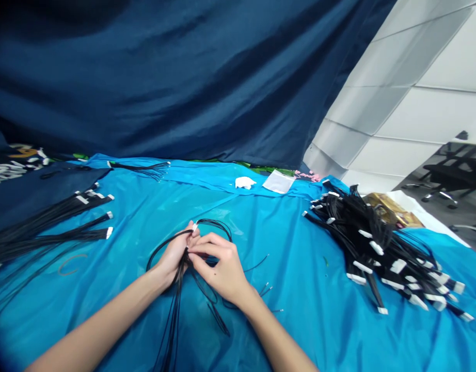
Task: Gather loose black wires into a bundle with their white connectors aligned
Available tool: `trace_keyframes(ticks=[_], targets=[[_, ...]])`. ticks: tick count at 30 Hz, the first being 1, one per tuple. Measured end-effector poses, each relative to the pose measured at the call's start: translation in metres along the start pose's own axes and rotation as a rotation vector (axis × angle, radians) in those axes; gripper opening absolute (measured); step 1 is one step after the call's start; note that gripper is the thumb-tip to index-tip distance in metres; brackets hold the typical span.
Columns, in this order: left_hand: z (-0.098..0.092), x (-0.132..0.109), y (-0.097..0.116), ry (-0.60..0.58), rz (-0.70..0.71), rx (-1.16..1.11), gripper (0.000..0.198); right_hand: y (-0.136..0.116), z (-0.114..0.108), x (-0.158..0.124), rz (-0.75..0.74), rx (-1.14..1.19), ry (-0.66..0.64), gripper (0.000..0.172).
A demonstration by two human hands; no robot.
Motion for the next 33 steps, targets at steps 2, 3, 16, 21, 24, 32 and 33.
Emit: trace_keyframes(ticks=[2, 3, 16, 21, 24, 32, 33], targets=[[0.0007, -0.0016, -0.0007, -0.019, -0.005, -0.003, 0.041, 0.0014, 0.0012, -0.0004, 0.015, 0.01, -0.009, 0.014], [0.0004, -0.0018, -0.0012, -0.032, -0.017, -0.01, 0.041, 0.0023, 0.0014, -0.0007, 0.029, 0.015, -0.012, 0.014], [-0.0013, 0.0015, -0.0015, -0.096, -0.068, -0.117, 0.038, 0.0065, -0.0015, 0.0005, 0.152, 0.023, 0.001, 0.012], [-0.0026, 0.0022, -0.0037, -0.111, -0.065, -0.136, 0.038, 0.008, -0.0014, 0.0003, 0.139, 0.008, 0.0, 0.013], [-0.0017, 0.0019, -0.0041, -0.106, -0.053, -0.144, 0.038, 0.009, -0.0013, -0.0008, 0.132, -0.014, 0.003, 0.013], [0.0057, -0.0047, 0.0018, -0.02, -0.062, -0.101, 0.038, 0.0076, -0.0033, -0.0011, -0.034, -0.172, 0.09, 0.013], [0.006, -0.0049, 0.0019, -0.018, -0.06, -0.096, 0.038, 0.0064, -0.0045, -0.0006, -0.075, -0.212, 0.097, 0.012]])
Point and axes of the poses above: each hand's wrist, its own x-axis towards the middle knuckle, its own z-axis out of the palm, y = z × x, the point moved 1 cm from there along x, towards the middle knuckle, and after that the axes turned 8 degrees about -y, right-handed, at the moved point
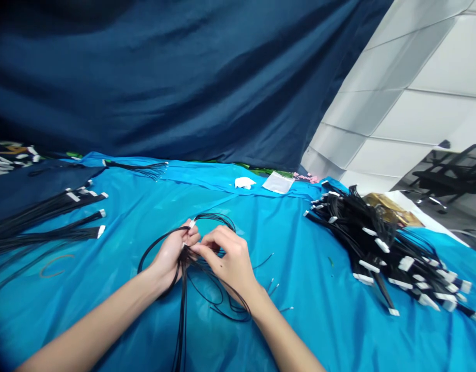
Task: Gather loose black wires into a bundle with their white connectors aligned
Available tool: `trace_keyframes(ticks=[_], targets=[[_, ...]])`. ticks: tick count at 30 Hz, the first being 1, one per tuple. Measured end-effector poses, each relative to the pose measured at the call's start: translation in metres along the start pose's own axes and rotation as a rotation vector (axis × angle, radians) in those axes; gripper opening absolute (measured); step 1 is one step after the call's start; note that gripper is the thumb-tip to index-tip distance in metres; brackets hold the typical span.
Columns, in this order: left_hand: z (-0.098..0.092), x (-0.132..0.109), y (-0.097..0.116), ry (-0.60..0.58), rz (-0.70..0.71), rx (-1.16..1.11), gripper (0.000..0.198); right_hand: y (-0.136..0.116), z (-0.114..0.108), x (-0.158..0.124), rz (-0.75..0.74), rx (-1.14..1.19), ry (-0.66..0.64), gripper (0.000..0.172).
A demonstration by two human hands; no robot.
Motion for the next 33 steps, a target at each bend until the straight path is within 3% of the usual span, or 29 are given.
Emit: trace_keyframes(ticks=[6, 11, 17, 26, 33], targets=[[0.0, -0.001, 0.0, 0.039, 0.011, 0.001, 0.039, 0.001, -0.008, 0.001, -0.236, -0.225, -0.024, 0.006], [0.0, -0.002, 0.002, 0.032, 0.009, 0.017, 0.037, 0.009, -0.016, -0.003, -0.321, -0.5, -0.025, 0.022], [-0.001, 0.001, 0.003, -0.001, 0.016, 0.013, 0.033, 0.008, -0.022, -0.003, -0.396, -0.67, 0.067, 0.021], [-0.003, 0.0, 0.003, -0.091, 0.021, 0.031, 0.031, 0.007, -0.024, -0.002, -0.403, -0.694, 0.179, 0.017], [-0.003, -0.001, 0.002, -0.107, 0.022, 0.057, 0.033, 0.007, -0.023, -0.004, -0.344, -0.541, 0.222, 0.022]])
Point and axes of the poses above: each hand's wrist, its own x-axis towards the middle knuckle, its own z-axis out of the palm, y = z × x, the point moved 1 cm from there along x, towards the middle knuckle, and after that the axes turned 8 degrees about -y, right-handed, at the moved point
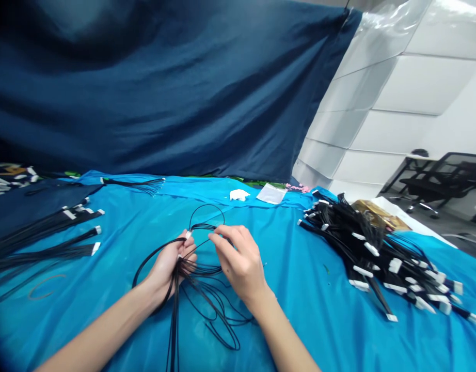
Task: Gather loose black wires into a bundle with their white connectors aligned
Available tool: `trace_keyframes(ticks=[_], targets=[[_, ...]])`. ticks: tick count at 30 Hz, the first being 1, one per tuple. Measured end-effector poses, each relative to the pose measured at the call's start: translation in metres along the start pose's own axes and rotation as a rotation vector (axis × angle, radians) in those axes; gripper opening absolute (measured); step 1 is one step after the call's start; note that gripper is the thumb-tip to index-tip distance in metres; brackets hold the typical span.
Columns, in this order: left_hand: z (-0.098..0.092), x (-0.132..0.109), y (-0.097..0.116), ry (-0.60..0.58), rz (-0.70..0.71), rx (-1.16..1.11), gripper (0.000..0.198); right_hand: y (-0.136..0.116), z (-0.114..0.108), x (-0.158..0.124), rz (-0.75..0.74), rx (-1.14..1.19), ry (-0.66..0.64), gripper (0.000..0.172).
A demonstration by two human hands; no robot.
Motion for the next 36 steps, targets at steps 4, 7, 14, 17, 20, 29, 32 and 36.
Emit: trace_keyframes(ticks=[4, 7, 14, 17, 20, 29, 32, 36], targets=[[-0.002, 0.0, -0.001, 0.009, 0.004, -0.003, 0.035, -0.004, -0.002, 0.003, 0.029, 0.147, -0.005, 0.021], [-0.001, 0.0, 0.0, 0.017, -0.001, -0.018, 0.035, -0.007, -0.005, 0.006, 0.028, 0.209, -0.045, 0.019], [0.0, 0.0, -0.001, 0.007, 0.005, -0.024, 0.029, -0.012, -0.007, 0.008, 0.02, 0.269, -0.142, 0.022], [-0.004, 0.001, -0.003, 0.007, 0.01, -0.041, 0.026, -0.013, -0.007, 0.008, -0.011, 0.274, -0.173, 0.021], [-0.005, 0.003, -0.004, -0.001, -0.006, -0.052, 0.027, -0.014, -0.007, 0.007, -0.036, 0.264, -0.18, 0.019], [-0.007, 0.005, -0.007, -0.066, -0.011, -0.084, 0.03, -0.013, -0.004, 0.005, 0.005, 0.273, -0.115, 0.021], [-0.006, 0.004, -0.006, -0.029, -0.04, -0.088, 0.031, -0.013, -0.003, 0.005, 0.027, 0.27, -0.087, 0.022], [-0.002, 0.003, -0.003, 0.043, -0.066, -0.128, 0.033, -0.014, 0.001, 0.005, 0.065, 0.283, -0.057, 0.024]])
Point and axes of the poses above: each hand's wrist, its own x-axis towards the middle knuckle, its own z-axis out of the palm, y = z × x, the point moved 1 cm from there along x, towards the middle knuckle, and after that the axes turned 8 degrees about -y, right-handed, at the moved point
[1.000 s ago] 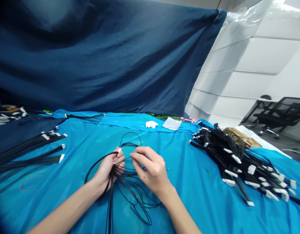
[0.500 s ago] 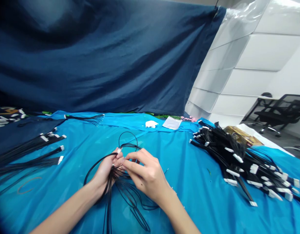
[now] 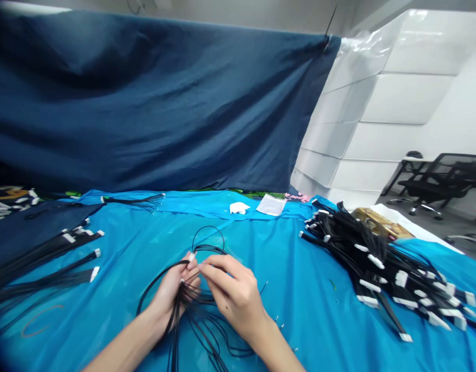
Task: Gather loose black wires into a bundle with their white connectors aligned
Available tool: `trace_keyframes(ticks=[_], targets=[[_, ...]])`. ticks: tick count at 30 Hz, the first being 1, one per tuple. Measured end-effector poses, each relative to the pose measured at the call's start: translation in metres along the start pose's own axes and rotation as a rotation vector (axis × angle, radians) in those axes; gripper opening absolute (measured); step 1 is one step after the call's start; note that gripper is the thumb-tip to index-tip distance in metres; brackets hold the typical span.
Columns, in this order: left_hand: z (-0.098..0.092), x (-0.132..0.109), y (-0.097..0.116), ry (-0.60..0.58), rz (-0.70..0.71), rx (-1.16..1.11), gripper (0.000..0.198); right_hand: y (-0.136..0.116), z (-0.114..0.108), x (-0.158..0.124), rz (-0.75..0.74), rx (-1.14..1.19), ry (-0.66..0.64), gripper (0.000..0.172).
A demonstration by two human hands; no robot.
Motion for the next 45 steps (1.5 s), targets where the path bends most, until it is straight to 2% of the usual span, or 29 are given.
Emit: trace_keyframes(ticks=[9, 15, 19, 22, 25, 31, 37, 41, 45], targets=[[0.002, 0.005, 0.0, 0.055, -0.112, -0.109, 0.037, 0.002, 0.005, -0.003, 0.038, -0.106, 0.167, 0.025], [0.01, 0.004, 0.002, 0.098, -0.123, -0.174, 0.041, 0.005, 0.008, -0.005, 0.066, -0.165, 0.21, 0.023], [0.005, 0.007, 0.001, 0.086, -0.128, -0.135, 0.039, 0.007, 0.012, -0.005, 0.064, -0.132, 0.217, 0.025], [-0.002, 0.01, 0.0, 0.023, -0.102, -0.075, 0.038, 0.007, 0.012, -0.005, 0.059, -0.111, 0.188, 0.027], [-0.008, 0.01, 0.004, 0.017, -0.031, -0.051, 0.039, 0.003, 0.01, -0.004, 0.065, -0.068, 0.135, 0.028], [-0.016, 0.013, 0.016, -0.03, 0.058, -0.042, 0.038, -0.006, 0.009, -0.003, 0.053, 0.053, -0.065, 0.028], [-0.007, 0.006, 0.014, -0.115, 0.081, -0.025, 0.032, -0.006, 0.009, -0.003, 0.027, 0.096, -0.11, 0.028], [0.004, -0.002, 0.008, -0.067, 0.055, 0.011, 0.031, -0.007, 0.008, -0.003, -0.026, 0.116, -0.175, 0.031], [0.006, -0.003, 0.004, 0.01, 0.022, -0.007, 0.032, -0.008, 0.013, -0.005, -0.036, 0.135, -0.222, 0.028]])
Point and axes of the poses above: each hand's wrist, its own x-axis towards the middle knuckle, its own z-axis out of the palm, y = z × x, the point moved 1 cm from there along x, towards the middle knuckle, and after that the axes turned 8 degrees about -y, right-handed, at the moved point
